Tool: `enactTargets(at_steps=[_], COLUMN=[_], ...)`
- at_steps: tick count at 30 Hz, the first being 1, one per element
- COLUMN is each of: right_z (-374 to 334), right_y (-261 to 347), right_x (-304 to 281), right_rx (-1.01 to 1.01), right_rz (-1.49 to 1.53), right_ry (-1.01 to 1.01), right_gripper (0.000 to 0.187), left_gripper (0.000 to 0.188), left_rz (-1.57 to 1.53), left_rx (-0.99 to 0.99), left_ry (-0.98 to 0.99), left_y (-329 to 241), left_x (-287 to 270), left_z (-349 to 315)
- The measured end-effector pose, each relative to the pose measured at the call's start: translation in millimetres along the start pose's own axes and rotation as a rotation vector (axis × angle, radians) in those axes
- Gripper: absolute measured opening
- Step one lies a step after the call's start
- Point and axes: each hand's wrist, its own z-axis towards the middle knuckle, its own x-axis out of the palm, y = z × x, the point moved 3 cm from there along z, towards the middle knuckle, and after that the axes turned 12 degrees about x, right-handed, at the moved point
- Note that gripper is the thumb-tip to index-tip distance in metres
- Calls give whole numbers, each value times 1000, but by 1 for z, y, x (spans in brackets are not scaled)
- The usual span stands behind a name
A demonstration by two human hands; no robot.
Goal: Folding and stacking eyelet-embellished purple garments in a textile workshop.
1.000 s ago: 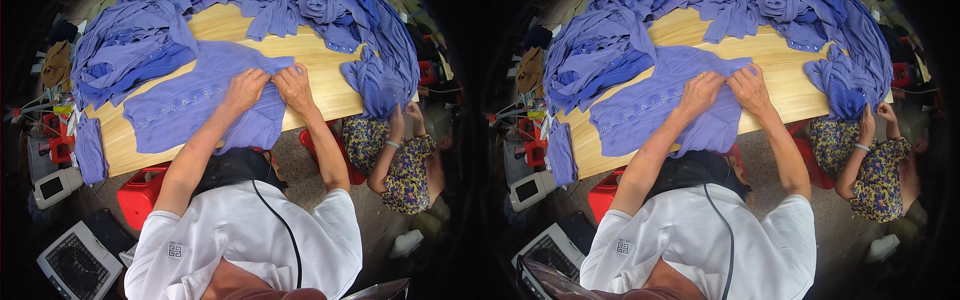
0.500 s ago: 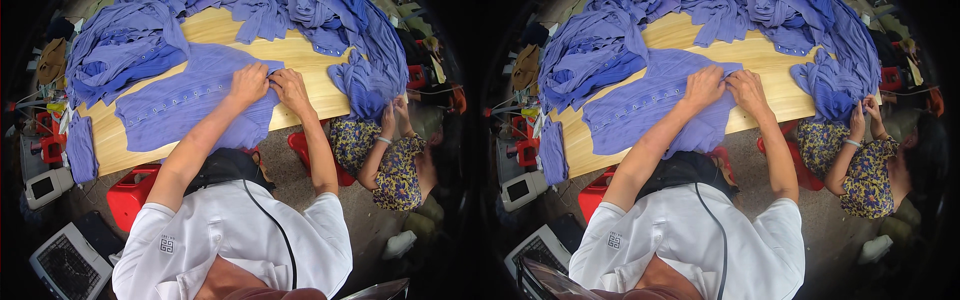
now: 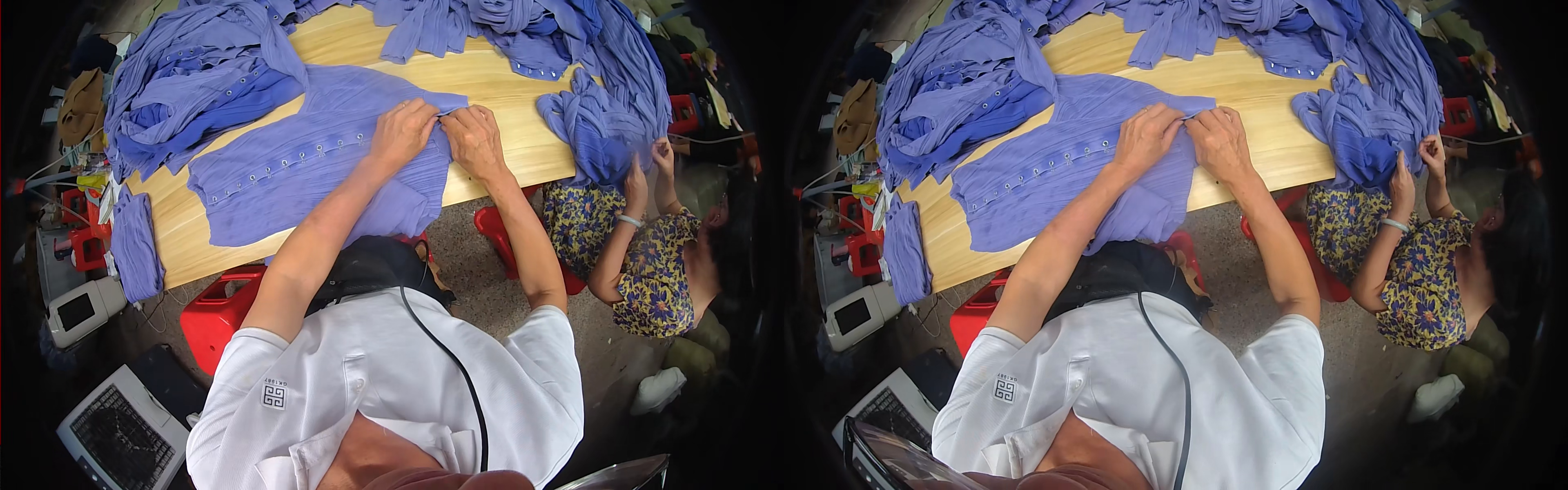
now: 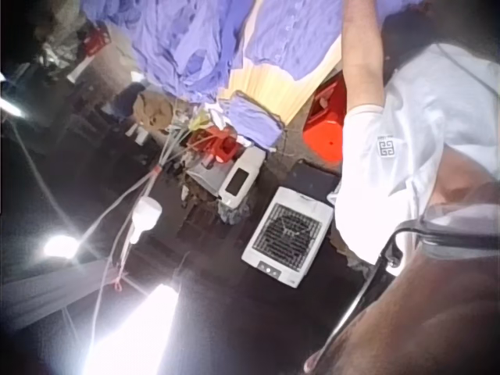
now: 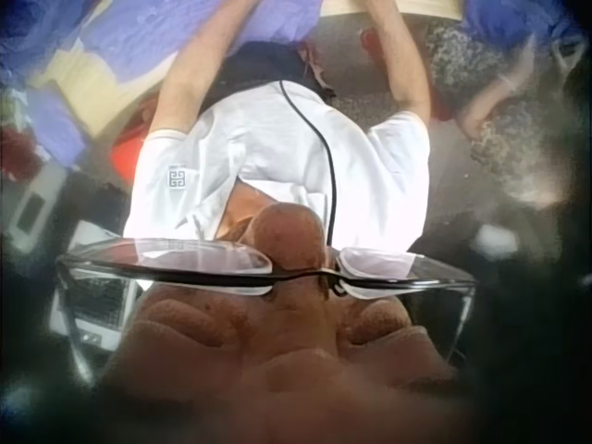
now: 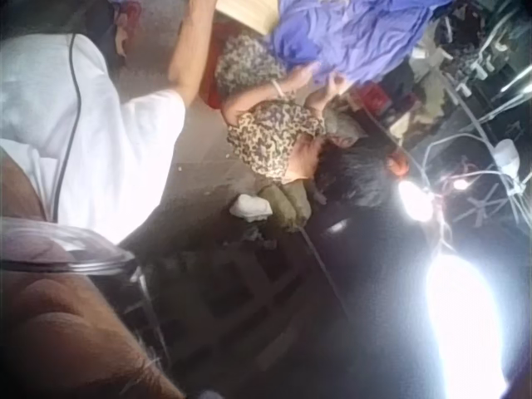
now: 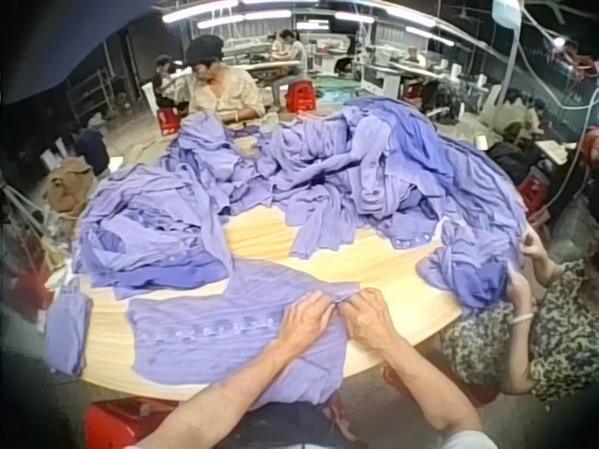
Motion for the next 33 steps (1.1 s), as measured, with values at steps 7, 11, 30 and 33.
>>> enactTargets(at_steps=[7,11,30,33], right_z=[2,11,8,5], right_y=[4,-7,-10,-17], right_x=[-6,-1,16,15], right_rx=[46,160,71,134], right_rz=[-9,53,102,224], right_ry=[-54,48,-47,-51], right_gripper=[9,10,10,13], left_gripper=[9,9,11,11], left_rz=[-31,-91,-189,-181], left_rx=[23,-27,-130,-136], left_ry=[6,30,21,34], left_y=[3,5,10,9], left_x=[-1,-1,-2,-2], left_z=[2,1,1,2])
